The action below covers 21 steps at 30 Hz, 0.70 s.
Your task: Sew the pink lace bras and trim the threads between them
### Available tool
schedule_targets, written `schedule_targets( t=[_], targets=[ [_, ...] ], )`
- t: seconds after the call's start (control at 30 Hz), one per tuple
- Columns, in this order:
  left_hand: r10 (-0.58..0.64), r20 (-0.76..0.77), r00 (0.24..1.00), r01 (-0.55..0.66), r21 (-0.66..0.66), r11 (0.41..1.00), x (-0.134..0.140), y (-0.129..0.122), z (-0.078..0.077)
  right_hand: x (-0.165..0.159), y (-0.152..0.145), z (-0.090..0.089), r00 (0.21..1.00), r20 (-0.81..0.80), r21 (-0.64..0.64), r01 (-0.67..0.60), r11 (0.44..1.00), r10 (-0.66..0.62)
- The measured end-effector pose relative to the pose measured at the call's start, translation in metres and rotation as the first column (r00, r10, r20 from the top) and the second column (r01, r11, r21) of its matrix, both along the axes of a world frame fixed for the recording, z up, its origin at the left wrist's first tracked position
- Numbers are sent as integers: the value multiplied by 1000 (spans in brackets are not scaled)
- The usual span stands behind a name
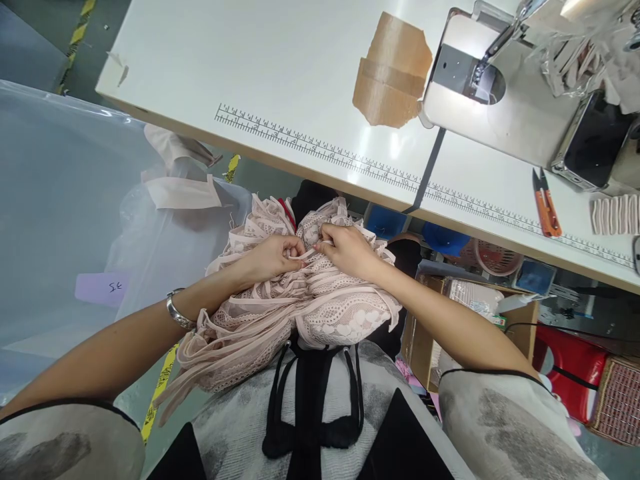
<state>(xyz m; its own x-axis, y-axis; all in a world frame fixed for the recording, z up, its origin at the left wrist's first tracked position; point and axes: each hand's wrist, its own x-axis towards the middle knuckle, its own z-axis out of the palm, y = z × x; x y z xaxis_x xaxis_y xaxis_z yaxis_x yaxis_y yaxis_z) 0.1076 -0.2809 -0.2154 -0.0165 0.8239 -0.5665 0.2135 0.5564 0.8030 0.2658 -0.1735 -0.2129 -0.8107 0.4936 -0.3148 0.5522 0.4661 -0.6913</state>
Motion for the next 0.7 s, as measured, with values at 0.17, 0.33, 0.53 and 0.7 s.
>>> schedule_targets(
  t=[0.17, 0.33, 0.53, 0.7],
  targets=[
    [18, 12, 1000, -18, -25, 1000, 0, 0, 1, 1, 4, -3, 997, -64, -195, 34, 980, -48],
    [12, 40, 999, -12, -8, 1000, 0, -1, -3, 1, 8, -4, 992, -77, -441, 59, 895, -103],
    [-2, 25, 1000, 2, 6, 1000, -1, -2, -3, -1, 6, -4, 977, -56, -545, 144, 826, -208],
    [-12, 16, 1000, 12, 16, 1000, -1, -2, -5, -2, 6, -3, 976, -38, -549, 159, 820, -215]
  ],
)
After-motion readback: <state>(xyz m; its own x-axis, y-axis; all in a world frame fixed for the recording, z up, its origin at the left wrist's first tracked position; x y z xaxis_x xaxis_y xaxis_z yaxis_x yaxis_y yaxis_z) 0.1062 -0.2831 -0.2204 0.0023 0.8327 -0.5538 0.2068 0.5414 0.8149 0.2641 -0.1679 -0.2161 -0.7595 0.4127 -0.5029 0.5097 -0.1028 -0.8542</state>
